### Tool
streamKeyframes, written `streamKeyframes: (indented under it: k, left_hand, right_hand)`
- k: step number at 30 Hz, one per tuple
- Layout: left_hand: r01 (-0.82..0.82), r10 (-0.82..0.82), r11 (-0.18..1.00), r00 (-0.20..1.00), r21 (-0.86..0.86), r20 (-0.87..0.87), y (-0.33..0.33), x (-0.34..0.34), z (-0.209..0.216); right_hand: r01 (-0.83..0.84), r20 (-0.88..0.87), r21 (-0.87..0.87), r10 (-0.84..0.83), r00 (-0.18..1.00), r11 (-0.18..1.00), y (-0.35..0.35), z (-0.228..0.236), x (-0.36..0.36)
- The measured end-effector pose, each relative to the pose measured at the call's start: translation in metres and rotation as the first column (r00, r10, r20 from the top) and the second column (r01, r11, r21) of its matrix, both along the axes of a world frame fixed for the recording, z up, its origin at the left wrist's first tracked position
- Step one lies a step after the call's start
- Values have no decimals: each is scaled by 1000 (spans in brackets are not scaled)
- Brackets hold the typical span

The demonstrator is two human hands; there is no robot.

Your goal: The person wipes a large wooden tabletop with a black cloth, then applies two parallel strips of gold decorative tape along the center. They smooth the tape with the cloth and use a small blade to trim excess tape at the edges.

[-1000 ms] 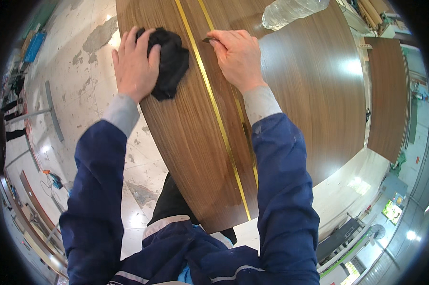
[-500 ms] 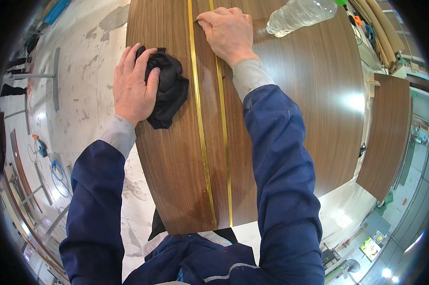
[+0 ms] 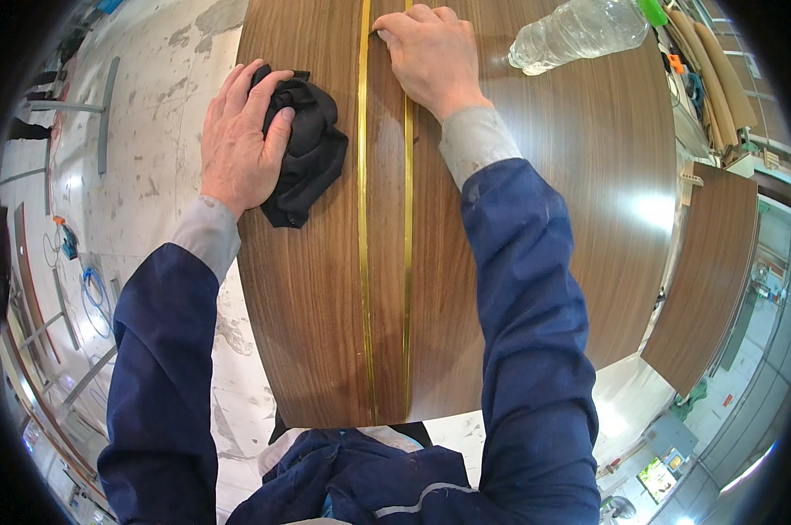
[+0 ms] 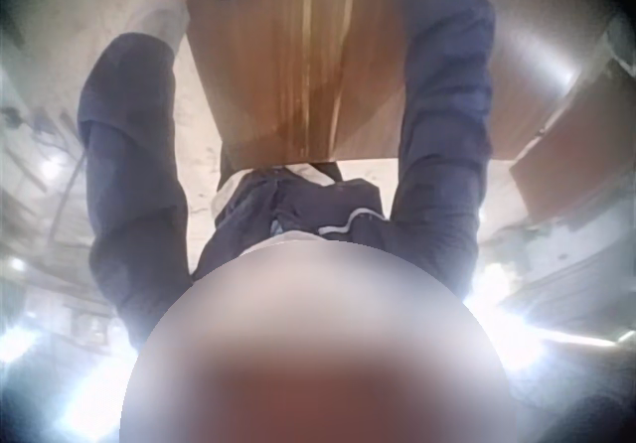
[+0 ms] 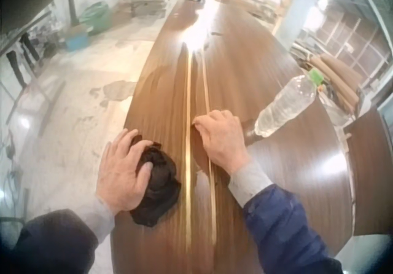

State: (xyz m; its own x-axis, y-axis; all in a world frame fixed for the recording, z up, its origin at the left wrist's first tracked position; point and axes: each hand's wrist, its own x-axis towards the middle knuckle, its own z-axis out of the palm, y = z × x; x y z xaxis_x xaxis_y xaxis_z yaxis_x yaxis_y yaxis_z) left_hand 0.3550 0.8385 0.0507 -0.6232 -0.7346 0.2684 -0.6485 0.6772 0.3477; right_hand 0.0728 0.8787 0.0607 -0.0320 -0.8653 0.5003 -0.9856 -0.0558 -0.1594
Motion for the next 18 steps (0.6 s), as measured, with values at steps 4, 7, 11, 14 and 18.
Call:
streamKeyframes:
  k: [4,7,11,14,18]
  left_hand:
    - [-8,8,1000,1000,4,10,1,-1,0]
    - [-8,8,1000,1000,1,19,0,0,0]
    - [-8,8,1000,1000,4,18,1,-1,0]
    - [-7,7,1000,1000,-8,12,1,-1,0]
    - [-7,7,1000,1000,-5,11,1,-1,1]
  right_hand:
    - [-7,27,-40,8,1000,999,3,-2,0]
    - [-3,84,-124,13,996,992,1,0,3]
    - [-14,78,-116,23,997,993,-4,3,4]
    - [2,54,-100,3,999,995,-6,6,6]
    - [-4,47,-81,8,999,997,-6,7,5]
